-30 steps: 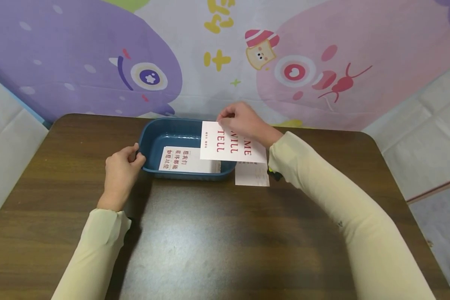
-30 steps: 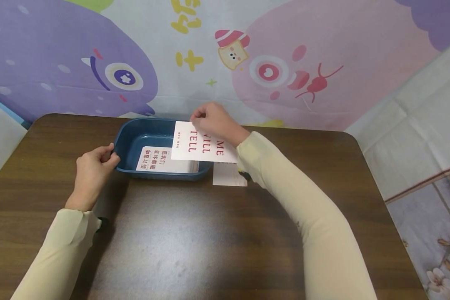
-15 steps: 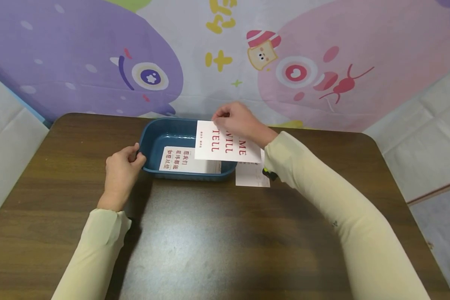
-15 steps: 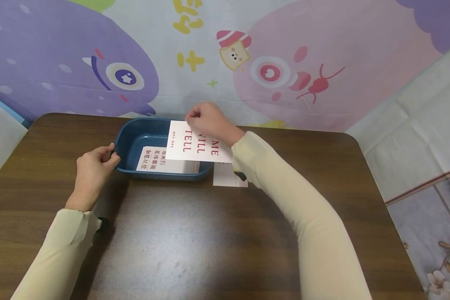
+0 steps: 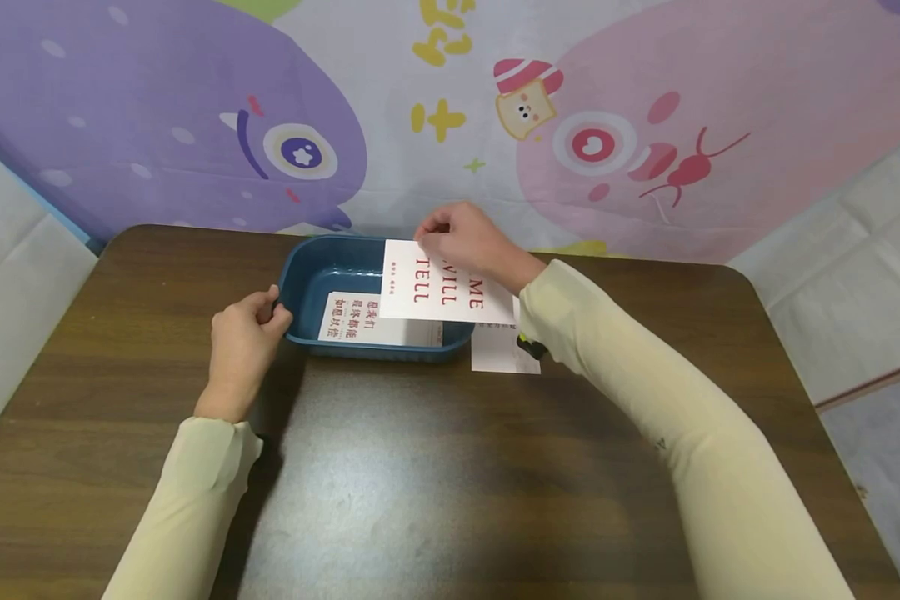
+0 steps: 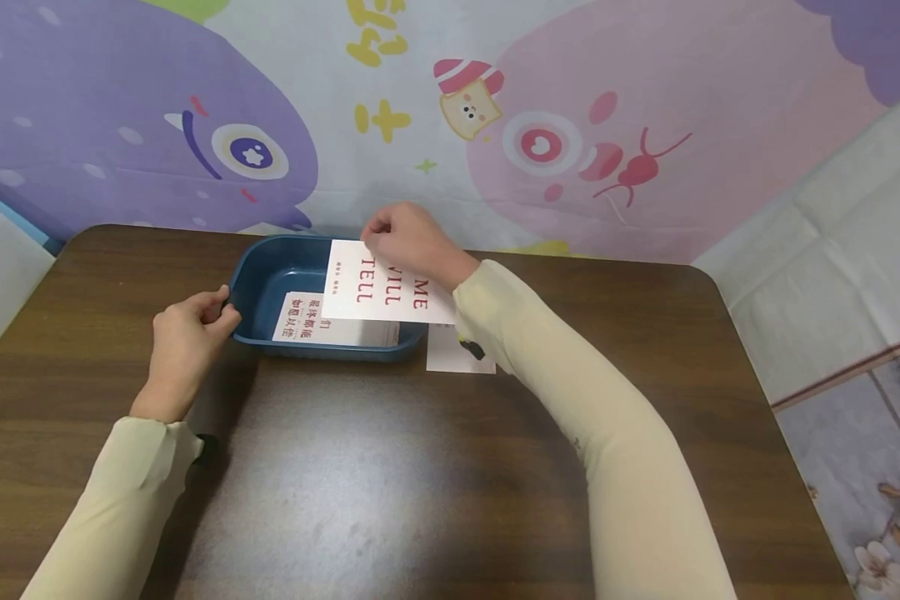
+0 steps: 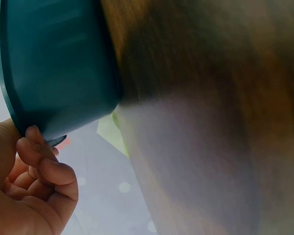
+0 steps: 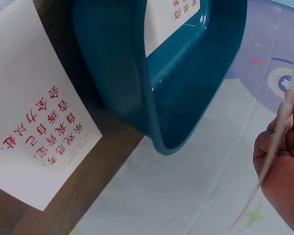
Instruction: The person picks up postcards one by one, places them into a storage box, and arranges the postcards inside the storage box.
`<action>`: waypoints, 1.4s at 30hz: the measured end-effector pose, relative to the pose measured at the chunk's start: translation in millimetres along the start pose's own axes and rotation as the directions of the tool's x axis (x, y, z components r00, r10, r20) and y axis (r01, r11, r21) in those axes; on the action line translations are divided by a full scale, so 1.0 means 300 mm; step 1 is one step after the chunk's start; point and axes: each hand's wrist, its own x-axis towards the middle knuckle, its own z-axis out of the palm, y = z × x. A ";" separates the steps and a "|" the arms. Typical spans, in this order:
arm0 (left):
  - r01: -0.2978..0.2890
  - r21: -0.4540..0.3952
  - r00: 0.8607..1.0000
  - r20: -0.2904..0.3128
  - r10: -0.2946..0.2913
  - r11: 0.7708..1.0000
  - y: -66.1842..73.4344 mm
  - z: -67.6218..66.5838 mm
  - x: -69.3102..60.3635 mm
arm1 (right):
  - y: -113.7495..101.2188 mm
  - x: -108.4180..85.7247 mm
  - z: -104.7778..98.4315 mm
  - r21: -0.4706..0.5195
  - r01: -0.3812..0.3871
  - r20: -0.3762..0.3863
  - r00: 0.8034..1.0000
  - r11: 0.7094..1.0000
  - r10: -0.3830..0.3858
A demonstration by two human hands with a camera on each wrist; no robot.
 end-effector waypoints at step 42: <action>-0.011 0.000 1.000 -0.006 0.011 1.000 -0.006 0.002 0.000 | -0.087 0.065 0.078 -0.013 0.019 0.065 0.998 1.000 -0.018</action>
